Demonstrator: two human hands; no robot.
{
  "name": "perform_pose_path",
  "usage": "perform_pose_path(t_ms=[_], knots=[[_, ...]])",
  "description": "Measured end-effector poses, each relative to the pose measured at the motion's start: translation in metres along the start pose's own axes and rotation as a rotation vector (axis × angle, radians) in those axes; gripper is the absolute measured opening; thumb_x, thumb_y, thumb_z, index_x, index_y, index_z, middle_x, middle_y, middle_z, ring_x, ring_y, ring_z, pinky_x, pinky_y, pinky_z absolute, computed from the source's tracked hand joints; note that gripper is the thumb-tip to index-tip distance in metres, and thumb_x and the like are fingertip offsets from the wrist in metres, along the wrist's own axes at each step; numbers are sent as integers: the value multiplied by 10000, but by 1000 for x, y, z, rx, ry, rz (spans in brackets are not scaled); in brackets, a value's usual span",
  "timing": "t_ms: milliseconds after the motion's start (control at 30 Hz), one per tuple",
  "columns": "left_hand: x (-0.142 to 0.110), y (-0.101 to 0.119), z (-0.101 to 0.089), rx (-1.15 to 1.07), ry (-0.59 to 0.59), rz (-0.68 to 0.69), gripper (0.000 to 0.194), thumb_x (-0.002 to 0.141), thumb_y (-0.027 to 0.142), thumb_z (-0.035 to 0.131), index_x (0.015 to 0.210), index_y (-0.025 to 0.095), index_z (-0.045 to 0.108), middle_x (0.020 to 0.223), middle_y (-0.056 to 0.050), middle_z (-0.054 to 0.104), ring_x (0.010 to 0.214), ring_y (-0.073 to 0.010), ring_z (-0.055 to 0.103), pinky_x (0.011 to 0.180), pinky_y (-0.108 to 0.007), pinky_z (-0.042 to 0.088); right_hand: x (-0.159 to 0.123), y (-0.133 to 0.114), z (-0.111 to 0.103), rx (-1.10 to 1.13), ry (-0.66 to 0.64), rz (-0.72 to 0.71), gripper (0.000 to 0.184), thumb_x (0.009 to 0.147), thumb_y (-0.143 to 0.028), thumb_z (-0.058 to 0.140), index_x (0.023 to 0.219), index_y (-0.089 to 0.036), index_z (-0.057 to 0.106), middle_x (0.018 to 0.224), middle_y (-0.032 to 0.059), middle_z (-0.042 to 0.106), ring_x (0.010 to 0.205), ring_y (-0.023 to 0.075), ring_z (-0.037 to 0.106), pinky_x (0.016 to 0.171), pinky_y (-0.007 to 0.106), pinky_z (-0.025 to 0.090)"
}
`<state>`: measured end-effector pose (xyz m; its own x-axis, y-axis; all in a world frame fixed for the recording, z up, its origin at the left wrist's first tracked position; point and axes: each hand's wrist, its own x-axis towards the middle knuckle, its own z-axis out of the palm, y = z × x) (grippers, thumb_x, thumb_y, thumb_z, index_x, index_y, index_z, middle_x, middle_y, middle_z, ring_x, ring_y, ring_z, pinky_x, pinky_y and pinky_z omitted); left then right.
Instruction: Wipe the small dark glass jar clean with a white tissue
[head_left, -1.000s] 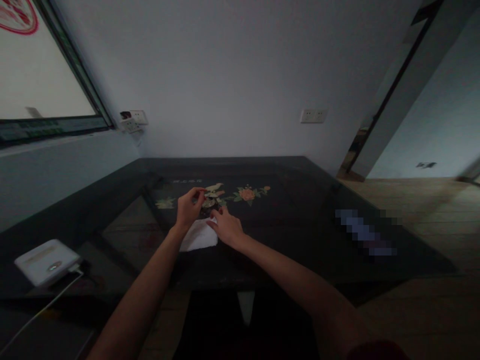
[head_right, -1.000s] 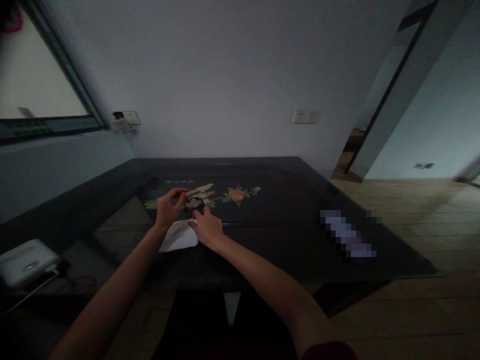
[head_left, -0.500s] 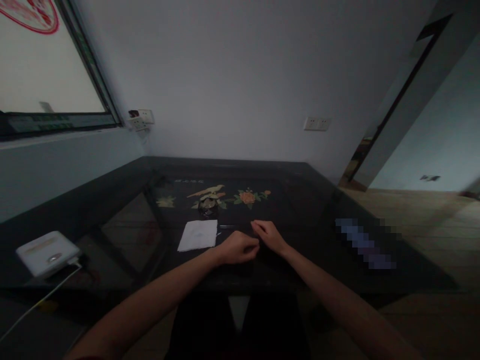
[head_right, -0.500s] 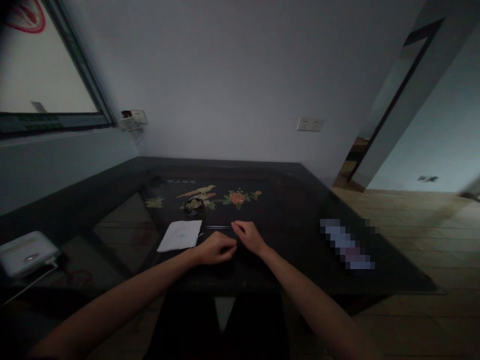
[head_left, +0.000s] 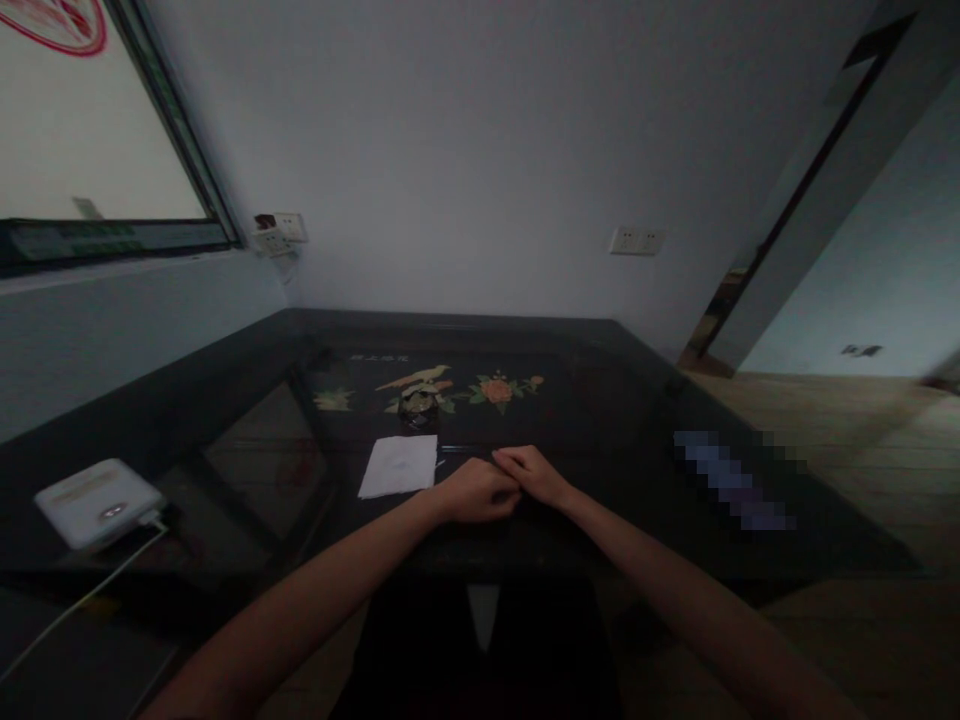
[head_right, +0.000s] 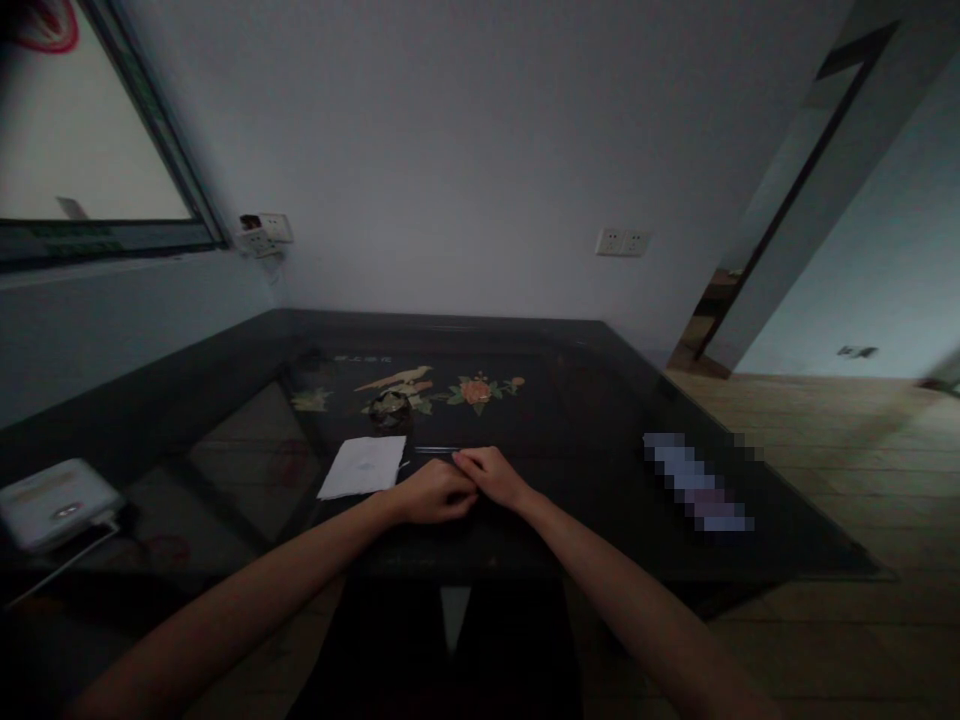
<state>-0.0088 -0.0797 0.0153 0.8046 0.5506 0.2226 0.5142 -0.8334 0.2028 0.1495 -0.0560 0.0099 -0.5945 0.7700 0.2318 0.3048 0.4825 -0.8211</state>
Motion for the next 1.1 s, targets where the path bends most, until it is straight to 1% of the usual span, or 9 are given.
perform_pose_path(t_ms=[333, 867, 1100], knots=[[0, 0, -1, 0, -8, -8, 182, 811, 212, 509, 702, 165, 646, 689, -35, 670, 623, -128, 584, 575, -231, 357, 0, 3, 0, -16, -4, -10, 485, 895, -543, 375, 568, -186, 395, 555, -45, 406, 551, 97, 350, 548, 241, 278], [0, 1, -2, 2, -15, -31, 182, 807, 218, 517, 697, 173, 655, 630, -18, 639, 558, -114, 544, 532, -222, 337, 1, 3, 0, -47, -8, -13, 484, 896, -535, 374, 559, -188, 395, 551, -44, 403, 551, 99, 353, 545, 239, 276], [0, 0, -1, 2, -24, -13, 198, 817, 226, 508, 696, 170, 654, 638, -23, 647, 557, -110, 538, 532, -222, 329, 1, 1, 0, -57, -11, -24, 487, 890, -544, 371, 556, -189, 387, 550, -40, 408, 549, 100, 356, 546, 240, 286]])
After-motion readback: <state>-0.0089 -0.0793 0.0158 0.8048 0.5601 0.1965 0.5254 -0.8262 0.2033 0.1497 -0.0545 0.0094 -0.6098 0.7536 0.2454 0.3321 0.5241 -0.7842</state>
